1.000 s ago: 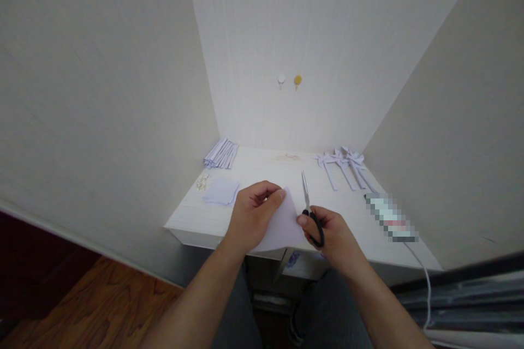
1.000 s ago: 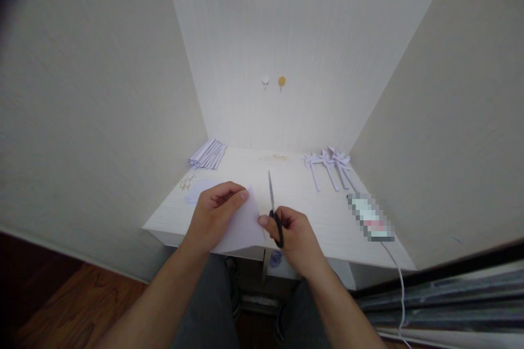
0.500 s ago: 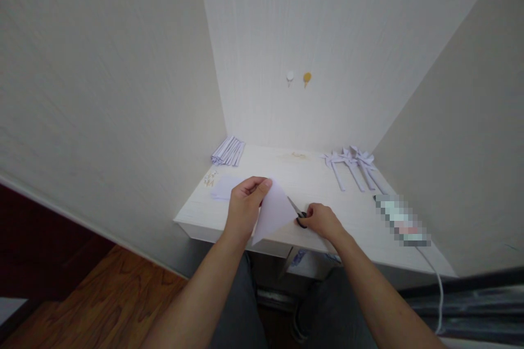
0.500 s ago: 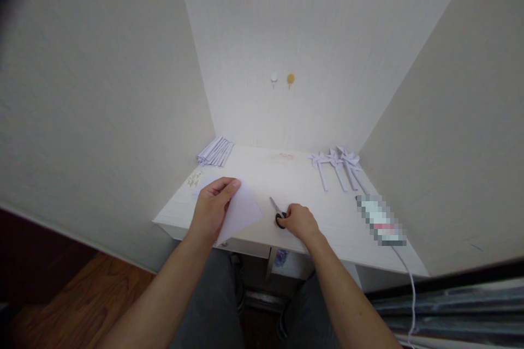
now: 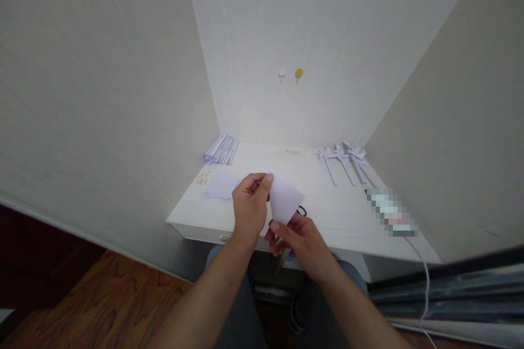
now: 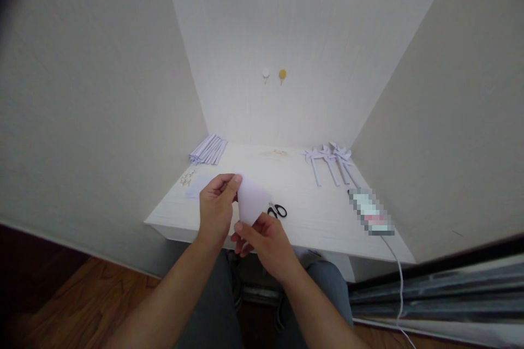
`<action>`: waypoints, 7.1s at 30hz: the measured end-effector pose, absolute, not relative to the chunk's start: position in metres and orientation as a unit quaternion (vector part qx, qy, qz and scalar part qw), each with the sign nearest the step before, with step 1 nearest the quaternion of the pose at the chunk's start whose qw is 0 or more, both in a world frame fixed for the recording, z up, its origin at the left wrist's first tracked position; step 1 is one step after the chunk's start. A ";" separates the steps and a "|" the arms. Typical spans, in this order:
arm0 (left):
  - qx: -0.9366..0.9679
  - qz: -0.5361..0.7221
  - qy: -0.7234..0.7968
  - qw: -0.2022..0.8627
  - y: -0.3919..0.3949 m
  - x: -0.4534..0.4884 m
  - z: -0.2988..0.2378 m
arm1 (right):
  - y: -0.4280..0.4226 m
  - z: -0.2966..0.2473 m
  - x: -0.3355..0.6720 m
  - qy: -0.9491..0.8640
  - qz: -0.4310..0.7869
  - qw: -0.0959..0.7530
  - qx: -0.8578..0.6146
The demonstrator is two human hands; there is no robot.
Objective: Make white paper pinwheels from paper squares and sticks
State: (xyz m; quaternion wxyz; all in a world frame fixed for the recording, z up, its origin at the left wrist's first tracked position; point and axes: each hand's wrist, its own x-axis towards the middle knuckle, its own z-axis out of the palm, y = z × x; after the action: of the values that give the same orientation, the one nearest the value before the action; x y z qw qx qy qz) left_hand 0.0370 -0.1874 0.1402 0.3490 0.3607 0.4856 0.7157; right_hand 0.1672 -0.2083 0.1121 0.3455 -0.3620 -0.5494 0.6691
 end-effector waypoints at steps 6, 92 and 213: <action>0.393 0.678 0.479 0.396 -0.195 0.035 0.140 | -0.201 0.114 0.176 -0.508 0.676 0.408 -0.344; 0.336 0.660 0.429 0.517 -0.202 0.039 0.131 | -0.204 0.131 0.216 -0.646 0.414 0.476 -0.429; 0.468 0.638 0.426 0.438 -0.243 0.041 0.182 | -0.224 0.189 0.238 -0.590 0.458 0.535 -0.394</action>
State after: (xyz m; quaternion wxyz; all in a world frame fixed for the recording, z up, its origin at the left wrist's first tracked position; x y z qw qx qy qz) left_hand 0.0409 -0.2434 0.1823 0.4382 0.4680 0.4265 0.6380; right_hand 0.2376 -0.2239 0.1894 0.5354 -0.3943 -0.5897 0.4584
